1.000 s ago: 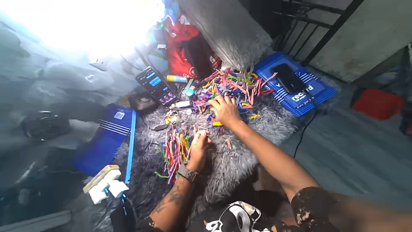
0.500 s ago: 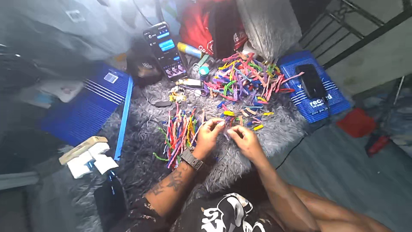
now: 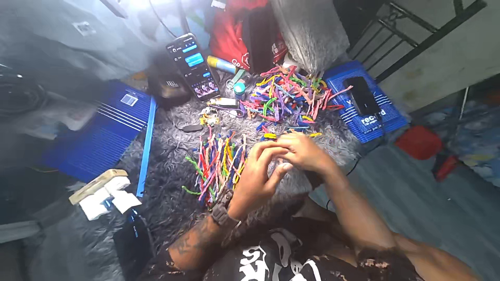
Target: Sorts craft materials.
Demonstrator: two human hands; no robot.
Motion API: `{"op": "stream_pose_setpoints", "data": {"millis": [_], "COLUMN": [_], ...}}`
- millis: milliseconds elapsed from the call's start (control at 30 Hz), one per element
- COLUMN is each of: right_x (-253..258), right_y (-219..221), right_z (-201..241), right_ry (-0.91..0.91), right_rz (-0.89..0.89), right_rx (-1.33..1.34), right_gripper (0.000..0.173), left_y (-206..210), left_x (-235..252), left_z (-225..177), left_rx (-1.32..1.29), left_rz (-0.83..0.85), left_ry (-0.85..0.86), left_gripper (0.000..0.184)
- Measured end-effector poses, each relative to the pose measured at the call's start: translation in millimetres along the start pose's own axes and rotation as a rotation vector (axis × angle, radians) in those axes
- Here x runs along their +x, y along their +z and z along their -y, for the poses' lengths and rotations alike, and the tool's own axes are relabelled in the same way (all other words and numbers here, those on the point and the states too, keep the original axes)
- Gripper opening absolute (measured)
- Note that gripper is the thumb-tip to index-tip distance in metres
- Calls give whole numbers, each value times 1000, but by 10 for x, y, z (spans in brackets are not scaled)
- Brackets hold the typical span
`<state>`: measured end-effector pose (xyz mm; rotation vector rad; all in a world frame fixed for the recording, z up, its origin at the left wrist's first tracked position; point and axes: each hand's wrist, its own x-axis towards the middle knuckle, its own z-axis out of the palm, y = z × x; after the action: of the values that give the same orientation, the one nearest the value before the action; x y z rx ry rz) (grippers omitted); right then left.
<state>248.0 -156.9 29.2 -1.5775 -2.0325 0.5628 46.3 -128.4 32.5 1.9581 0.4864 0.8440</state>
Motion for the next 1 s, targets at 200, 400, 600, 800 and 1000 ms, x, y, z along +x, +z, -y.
{"op": "stream_pose_setpoints", "data": {"millis": [200, 400, 600, 800, 1000], "right_x": [577, 818, 459, -59, -178], "right_y": [486, 240, 101, 555, 682], "right_z": [-4, -486, -321, 56, 103], "right_ry": [103, 444, 457, 542, 547], "right_rz": [19, -130, -389, -466, -638], "right_rx": [11, -336, -42, 728, 769], "right_gripper": [28, 29, 27, 11, 7], "left_y": [110, 232, 232, 251, 263], "left_x": [108, 175, 179, 124, 85], "left_z": [208, 706, 680, 696, 697], "left_rx": [-904, -842, -824, -739, -665], "left_rz": [44, -325, -269, -145, -48], "left_ry": [-420, -768, -743, -698, -638], "left_gripper": [31, 26, 17, 13, 8]}}
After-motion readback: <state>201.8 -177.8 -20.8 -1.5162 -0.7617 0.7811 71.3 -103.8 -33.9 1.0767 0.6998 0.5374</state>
